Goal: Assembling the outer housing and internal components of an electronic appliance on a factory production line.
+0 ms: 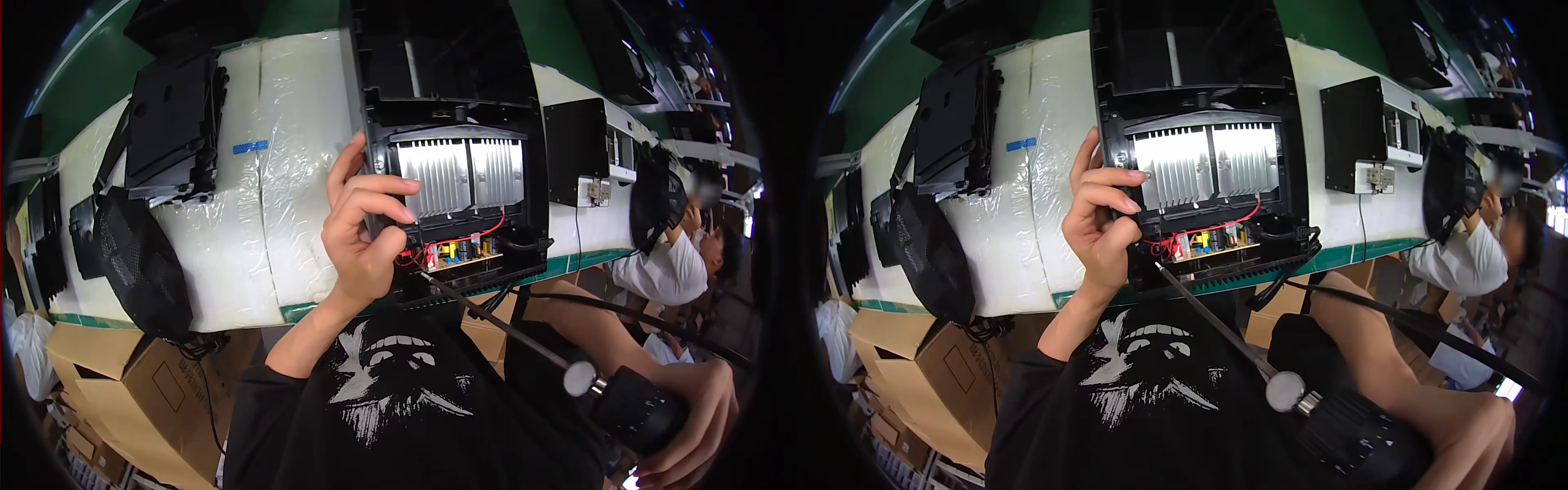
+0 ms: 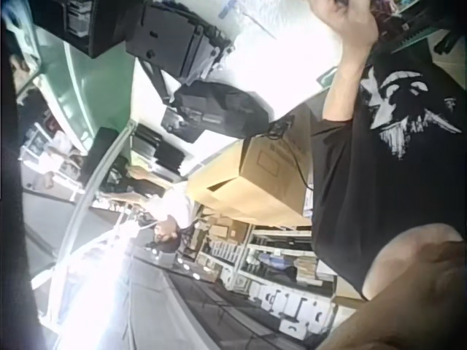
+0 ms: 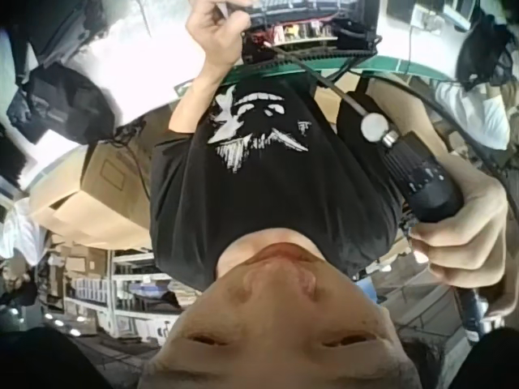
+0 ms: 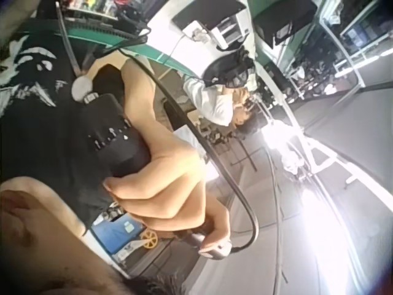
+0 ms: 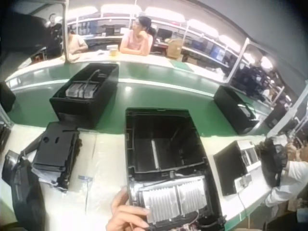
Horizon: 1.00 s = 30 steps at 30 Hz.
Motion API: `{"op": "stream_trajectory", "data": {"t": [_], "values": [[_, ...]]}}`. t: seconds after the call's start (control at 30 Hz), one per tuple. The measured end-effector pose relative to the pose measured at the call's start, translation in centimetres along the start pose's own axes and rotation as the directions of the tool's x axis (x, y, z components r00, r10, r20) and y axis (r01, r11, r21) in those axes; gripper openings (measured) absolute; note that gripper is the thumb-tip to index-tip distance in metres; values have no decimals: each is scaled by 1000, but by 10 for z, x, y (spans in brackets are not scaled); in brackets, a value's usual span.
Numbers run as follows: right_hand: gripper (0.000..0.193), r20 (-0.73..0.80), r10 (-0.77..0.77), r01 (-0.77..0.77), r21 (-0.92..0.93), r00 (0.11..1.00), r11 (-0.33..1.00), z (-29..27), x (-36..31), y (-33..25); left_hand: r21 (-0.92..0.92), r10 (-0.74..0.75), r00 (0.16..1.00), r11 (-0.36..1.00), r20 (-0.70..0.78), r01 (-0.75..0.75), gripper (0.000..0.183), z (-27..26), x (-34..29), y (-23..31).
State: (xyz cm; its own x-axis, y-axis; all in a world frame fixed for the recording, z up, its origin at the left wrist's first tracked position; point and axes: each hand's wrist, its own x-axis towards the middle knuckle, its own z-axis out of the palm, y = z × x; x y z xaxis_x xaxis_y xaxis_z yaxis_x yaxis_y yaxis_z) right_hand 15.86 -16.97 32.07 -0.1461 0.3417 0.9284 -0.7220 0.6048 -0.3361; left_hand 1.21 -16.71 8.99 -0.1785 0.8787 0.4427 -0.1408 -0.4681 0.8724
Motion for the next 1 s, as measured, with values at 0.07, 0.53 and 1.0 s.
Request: {"op": "stream_trajectory", "data": {"t": [0.07, 0.53, 1.0], "values": [[41, -10, 29, -29, -7, 1000, 1000, 2, -4, 3, 2, 1, 999, 1000, 34, -1, 20, 0, 2, 0], [50, 24, 83, -81, -73, 996, 994, 14, -84, 30, 31, -4, 998, 1000, 56, 2, 25, -2, 3, 0], [47, 10, 171, -168, -129, 985, 977, 15, -92, 31, 46, 0, 1000, 999, 28, -1, 22, -1, 5, 3]]}}
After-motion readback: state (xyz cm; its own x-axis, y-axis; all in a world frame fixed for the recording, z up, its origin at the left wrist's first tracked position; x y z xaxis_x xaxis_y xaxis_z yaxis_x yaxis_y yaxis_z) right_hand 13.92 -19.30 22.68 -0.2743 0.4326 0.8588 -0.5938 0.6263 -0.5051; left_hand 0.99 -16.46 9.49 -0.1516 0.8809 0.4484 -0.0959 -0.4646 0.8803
